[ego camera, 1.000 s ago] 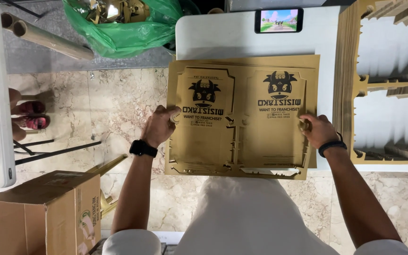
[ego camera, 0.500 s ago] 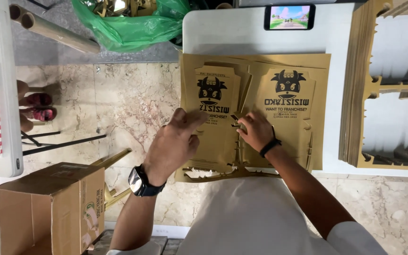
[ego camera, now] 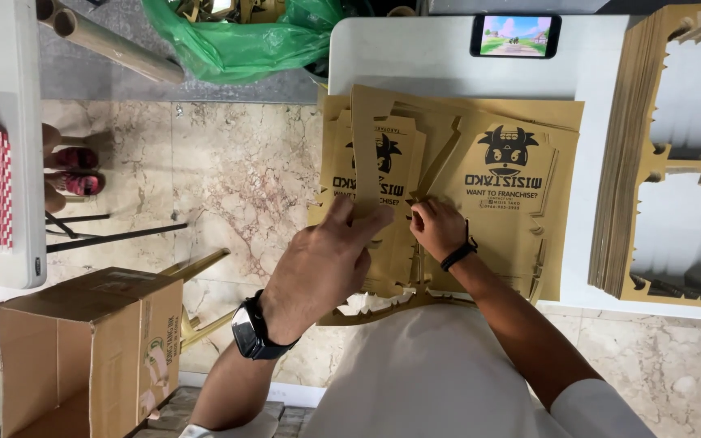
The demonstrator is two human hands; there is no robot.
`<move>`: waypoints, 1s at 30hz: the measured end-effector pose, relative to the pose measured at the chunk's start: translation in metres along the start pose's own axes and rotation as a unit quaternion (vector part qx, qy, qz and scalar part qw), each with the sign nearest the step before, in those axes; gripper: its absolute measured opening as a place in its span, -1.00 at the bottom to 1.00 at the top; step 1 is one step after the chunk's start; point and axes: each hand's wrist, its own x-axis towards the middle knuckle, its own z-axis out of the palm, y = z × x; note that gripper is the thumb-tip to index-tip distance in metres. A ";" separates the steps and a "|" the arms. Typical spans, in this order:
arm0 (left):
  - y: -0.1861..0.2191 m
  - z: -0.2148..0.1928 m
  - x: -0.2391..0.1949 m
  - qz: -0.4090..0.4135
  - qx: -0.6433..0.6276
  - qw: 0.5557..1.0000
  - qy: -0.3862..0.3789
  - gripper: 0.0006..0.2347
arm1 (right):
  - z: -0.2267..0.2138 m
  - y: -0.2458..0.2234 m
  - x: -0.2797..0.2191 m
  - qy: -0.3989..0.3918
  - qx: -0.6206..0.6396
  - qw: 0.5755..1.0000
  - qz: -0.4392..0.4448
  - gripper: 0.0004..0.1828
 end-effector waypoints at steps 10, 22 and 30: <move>-0.006 0.007 -0.001 -0.004 0.009 1.000 -0.004 -0.51 | -0.024 -0.008 0.010 0.010 0.065 0.998 0.002 -0.78; -0.026 0.022 0.002 -0.023 0.051 0.998 0.002 -0.53 | -0.071 0.024 -0.038 0.113 0.075 0.989 0.051 -0.75; -0.008 0.005 0.003 0.010 0.064 0.998 0.029 -0.58 | -0.143 0.125 -0.059 -0.231 0.031 0.908 0.349 0.01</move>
